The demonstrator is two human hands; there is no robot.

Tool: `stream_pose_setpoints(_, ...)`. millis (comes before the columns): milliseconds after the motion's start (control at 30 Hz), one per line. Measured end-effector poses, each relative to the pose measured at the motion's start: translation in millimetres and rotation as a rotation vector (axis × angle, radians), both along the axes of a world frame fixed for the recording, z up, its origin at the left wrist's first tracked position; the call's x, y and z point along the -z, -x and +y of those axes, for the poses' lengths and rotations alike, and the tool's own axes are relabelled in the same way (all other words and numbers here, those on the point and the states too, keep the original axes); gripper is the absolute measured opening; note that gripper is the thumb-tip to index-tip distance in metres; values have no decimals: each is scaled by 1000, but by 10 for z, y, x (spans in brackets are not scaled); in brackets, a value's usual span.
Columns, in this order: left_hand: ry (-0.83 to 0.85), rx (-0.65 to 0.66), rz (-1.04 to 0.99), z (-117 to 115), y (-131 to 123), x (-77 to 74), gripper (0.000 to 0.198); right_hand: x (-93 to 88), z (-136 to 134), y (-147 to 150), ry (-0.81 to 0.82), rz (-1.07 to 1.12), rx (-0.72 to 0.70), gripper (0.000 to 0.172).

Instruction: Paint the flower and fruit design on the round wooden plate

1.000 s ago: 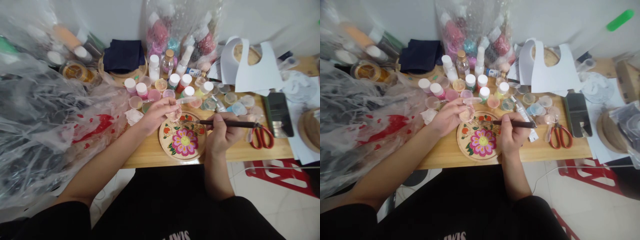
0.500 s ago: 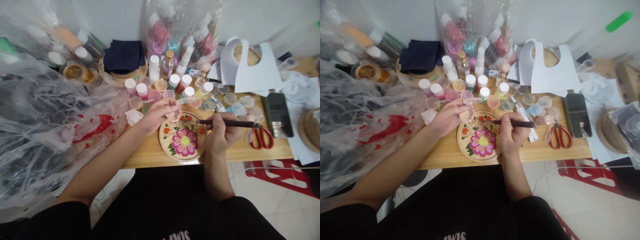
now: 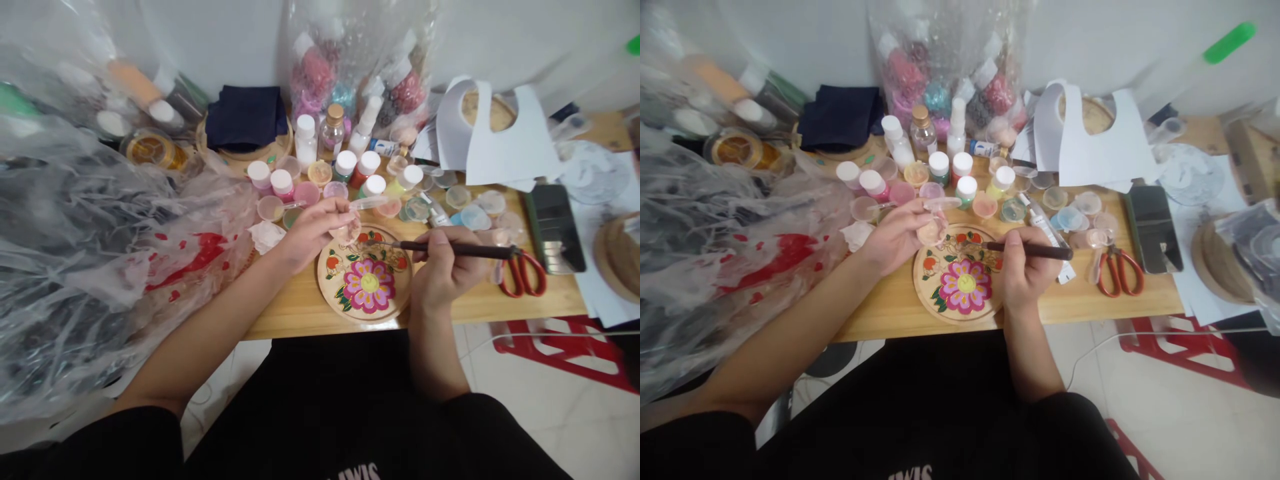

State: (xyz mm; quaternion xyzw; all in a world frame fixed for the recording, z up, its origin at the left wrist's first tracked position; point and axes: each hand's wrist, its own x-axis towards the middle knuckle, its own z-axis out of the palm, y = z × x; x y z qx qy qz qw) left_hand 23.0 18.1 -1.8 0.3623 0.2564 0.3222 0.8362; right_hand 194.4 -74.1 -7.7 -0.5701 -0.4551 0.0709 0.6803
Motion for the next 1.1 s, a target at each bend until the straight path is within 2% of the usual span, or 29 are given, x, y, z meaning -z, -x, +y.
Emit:
stream_pose_setpoints(200, -7, 5, 22, 2, -1, 2, 21, -63, 72, 37, -173, 223, 116, 20)
stream_pose_setpoints(333, 3, 0, 18, 12, 1, 22, 27, -92, 99, 44, -271, 296, -5, 18)
stream_pose_setpoints(500, -7, 3, 43, 13, 8, 40, 28, -85, 14, 78, -131, 173, -202, 15)
stream_pose_setpoints(567, -2, -9, 68, 6, 8, 36, 31, -67, -22, 82, -73, 119, -236, 15)
stream_pose_setpoints(733, -5, -23, 113, -8, 10, 19, 41, -52, -48, 68, 5, 44, -209, 16)
stream_pose_setpoints(1100, -97, -24, 154, -24, 11, -8, 28, -100, -24, 91, 55, 91, -248, 20)
